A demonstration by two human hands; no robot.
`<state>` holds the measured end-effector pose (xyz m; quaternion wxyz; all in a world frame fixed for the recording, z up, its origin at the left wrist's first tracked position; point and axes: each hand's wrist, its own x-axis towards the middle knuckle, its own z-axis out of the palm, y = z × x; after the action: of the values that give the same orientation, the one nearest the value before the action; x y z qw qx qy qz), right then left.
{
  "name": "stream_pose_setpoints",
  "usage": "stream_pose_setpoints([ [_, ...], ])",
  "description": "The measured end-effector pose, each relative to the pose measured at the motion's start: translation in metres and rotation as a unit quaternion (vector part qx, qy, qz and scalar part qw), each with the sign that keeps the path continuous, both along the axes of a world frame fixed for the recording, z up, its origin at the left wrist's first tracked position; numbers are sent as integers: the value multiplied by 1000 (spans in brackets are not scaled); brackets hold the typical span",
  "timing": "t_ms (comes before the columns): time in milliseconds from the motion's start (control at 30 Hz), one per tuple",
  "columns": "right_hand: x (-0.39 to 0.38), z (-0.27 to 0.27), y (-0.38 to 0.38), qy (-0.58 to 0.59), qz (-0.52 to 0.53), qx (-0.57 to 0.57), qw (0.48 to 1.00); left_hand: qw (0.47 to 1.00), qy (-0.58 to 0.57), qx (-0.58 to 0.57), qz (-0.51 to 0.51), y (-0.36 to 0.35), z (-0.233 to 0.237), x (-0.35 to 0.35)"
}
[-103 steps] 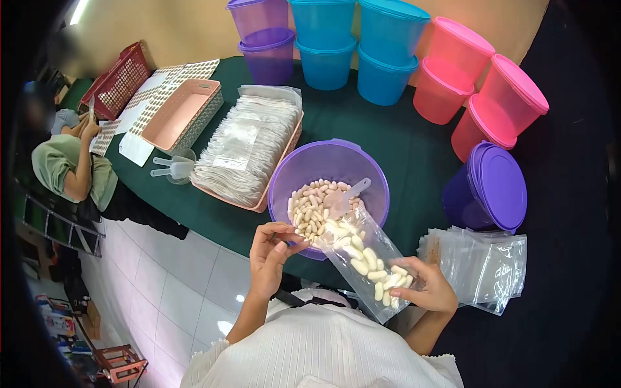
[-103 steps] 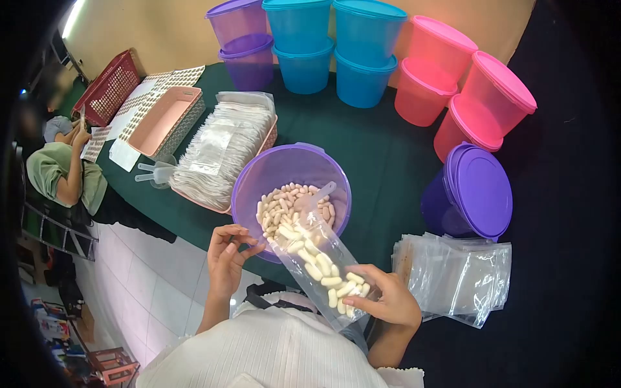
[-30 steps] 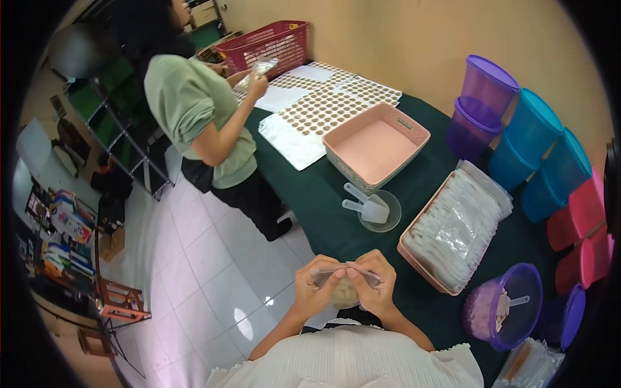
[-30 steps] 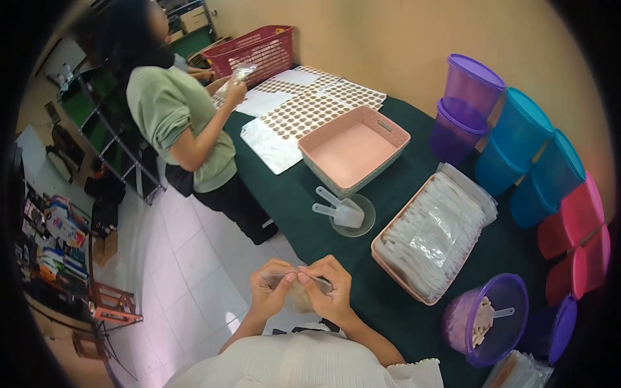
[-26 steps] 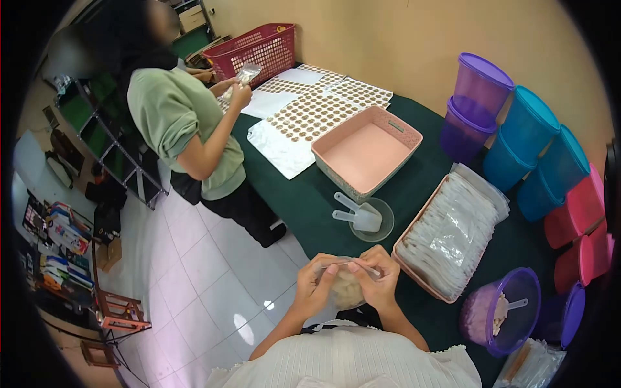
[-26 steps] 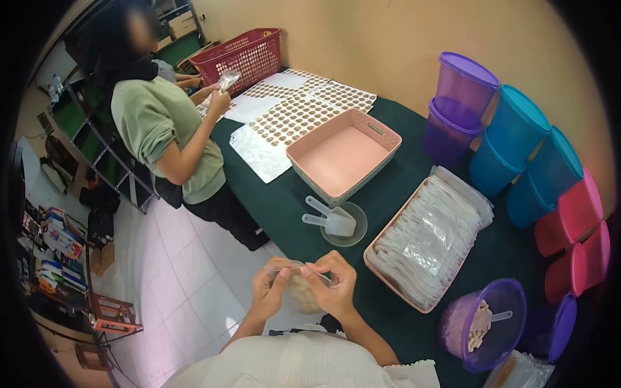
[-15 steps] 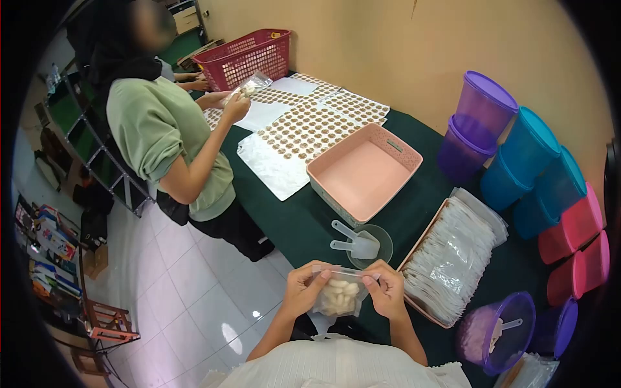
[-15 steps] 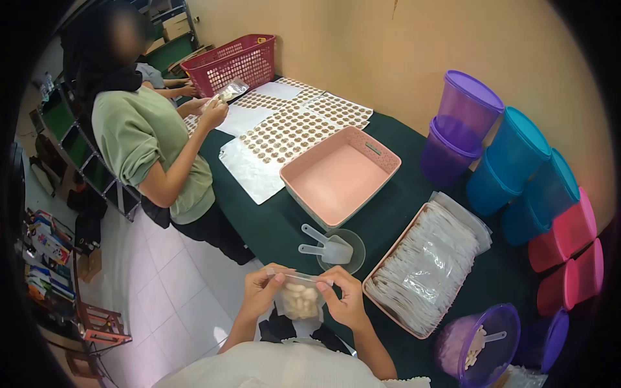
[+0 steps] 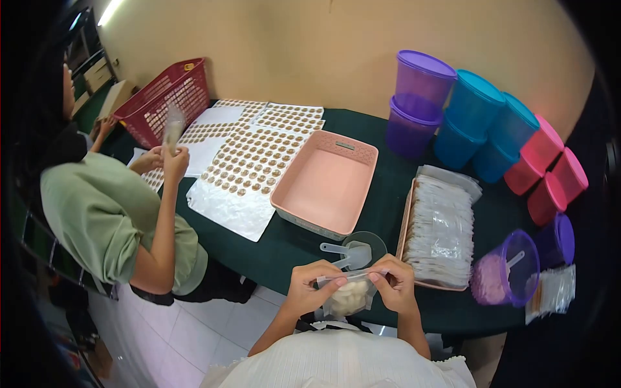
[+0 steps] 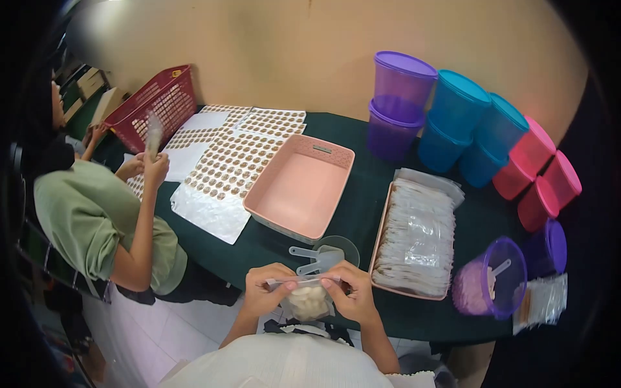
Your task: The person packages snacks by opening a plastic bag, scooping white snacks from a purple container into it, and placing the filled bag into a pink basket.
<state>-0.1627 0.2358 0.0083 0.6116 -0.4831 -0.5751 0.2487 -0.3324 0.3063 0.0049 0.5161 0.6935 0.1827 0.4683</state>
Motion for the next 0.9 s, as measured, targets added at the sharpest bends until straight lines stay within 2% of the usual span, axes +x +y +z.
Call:
stream_pose_setpoints([
  [67,-8,-1,1,-15,15,-4,1000,998,-37,53,14,10,-3,-5],
  [167,-28,3,6,-3,-15,-4,1000,995,-17,96,13,36,8,-23],
  [233,-38,7,5,16,-48,-5,999,988,7,96,116,67,27,-38],
  [267,-42,8,2,33,-69,-7,997,980,-27,129,148,88,40,-44],
  [367,-36,1,-18,-39,-128,-61,989,935,-149,179,266,129,74,-34],
  [400,-34,-4,-27,-65,-147,-86,983,936,-166,184,249,138,78,-25],
  [467,-35,-14,-45,-55,-196,-110,973,964,-69,182,181,154,76,-2],
  [500,-37,-19,-56,-46,-230,-136,963,975,17,188,119,166,67,8],
  [533,-38,-22,-66,-36,-262,-163,950,953,125,261,90,163,64,16],
  [633,-43,-29,-94,-26,-323,-214,922,935,144,323,12,145,30,39],
  [700,-47,-28,-106,-23,-350,-256,901,966,144,176,-120,131,9,50],
  [900,-46,-24,-115,-50,-339,-285,895,942,163,91,-278,70,-9,68],
])
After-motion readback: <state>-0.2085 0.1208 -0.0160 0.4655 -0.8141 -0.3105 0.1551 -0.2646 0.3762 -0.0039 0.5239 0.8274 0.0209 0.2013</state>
